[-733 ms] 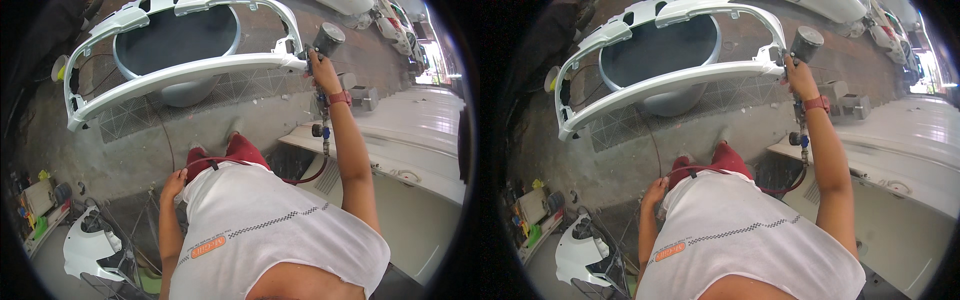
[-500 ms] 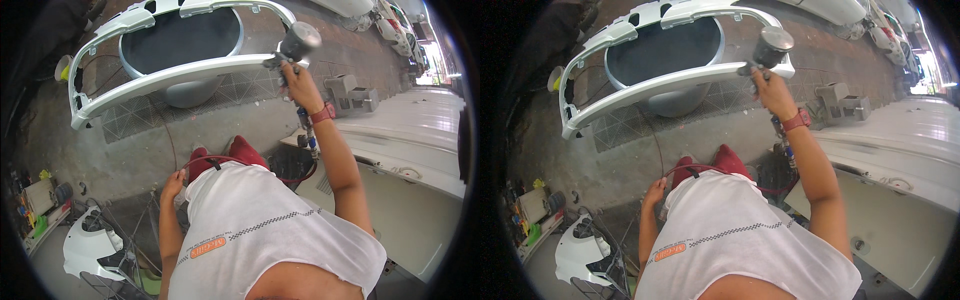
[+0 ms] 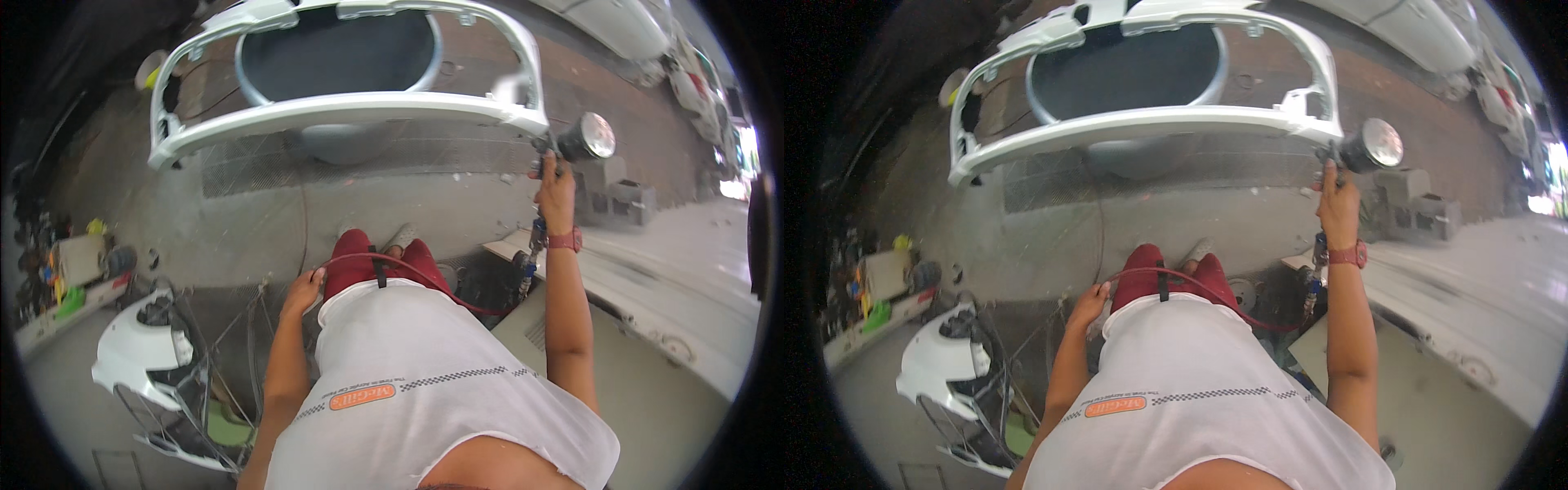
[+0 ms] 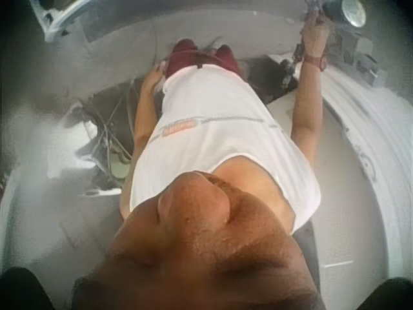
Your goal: The person uses a spray gun to apply white paint to several car body parts, including a front bumper and a fender, in a workshop. They move around the parts to cover different surfaces and angles.
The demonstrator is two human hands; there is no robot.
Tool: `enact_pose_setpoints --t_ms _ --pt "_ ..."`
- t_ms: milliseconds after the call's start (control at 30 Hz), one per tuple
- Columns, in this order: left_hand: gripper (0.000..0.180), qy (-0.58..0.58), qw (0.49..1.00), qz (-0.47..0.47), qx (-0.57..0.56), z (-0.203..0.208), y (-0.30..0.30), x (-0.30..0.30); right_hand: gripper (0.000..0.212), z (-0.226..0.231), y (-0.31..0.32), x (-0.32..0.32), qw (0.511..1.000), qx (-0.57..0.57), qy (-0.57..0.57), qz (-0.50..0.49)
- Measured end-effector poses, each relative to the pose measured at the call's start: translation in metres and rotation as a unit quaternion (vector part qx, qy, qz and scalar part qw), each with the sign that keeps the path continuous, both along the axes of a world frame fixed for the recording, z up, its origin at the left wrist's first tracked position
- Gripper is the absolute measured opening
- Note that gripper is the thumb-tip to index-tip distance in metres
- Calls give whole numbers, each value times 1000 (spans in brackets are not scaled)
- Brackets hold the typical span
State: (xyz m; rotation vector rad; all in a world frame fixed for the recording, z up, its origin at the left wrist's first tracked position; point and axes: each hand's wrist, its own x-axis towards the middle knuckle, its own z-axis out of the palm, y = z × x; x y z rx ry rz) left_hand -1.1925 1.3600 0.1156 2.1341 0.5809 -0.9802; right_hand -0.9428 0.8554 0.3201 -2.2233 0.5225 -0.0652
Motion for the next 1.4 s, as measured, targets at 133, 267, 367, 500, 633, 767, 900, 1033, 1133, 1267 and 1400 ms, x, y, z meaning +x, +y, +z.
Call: enact_pose_setpoints --t_ms 133,267,367,500,633,767,900,1033,1133,1267,1400 --pt "65 -16 996 55 61 -6 3 -26 46 -17 36 -3 997 61 -21 47" --pt "64 -43 990 68 117 -29 33 -49 50 -21 124 -7 985 22 4 171" --pt "65 -73 980 95 156 -45 67 -71 51 -14 210 -12 958 46 -77 274" --pt "67 -73 969 144 189 -53 125 -104 50 -15 328 -11 934 49 -92 342" --pt "68 -52 961 190 194 -59 193 -136 49 -22 432 -10 919 51 -124 371" --pt "67 -91 955 196 204 -66 228 -158 49 -15 496 4 916 73 -84 384" --pt "65 -65 963 178 190 -64 244 -157 53 4 512 35 901 211 46 377" --pt "65 -49 978 166 116 -65 243 -131 58 38 480 57 938 142 92 302" --pt "65 -49 984 142 95 -75 234 -115 63 54 459 57 961 58 93 253" --pt "65 -44 990 117 66 -97 227 -103 64 47 463 42 960 21 33 278" --pt "64 -60 986 127 86 -104 231 -106 62 26 494 15 922 96 119 355"
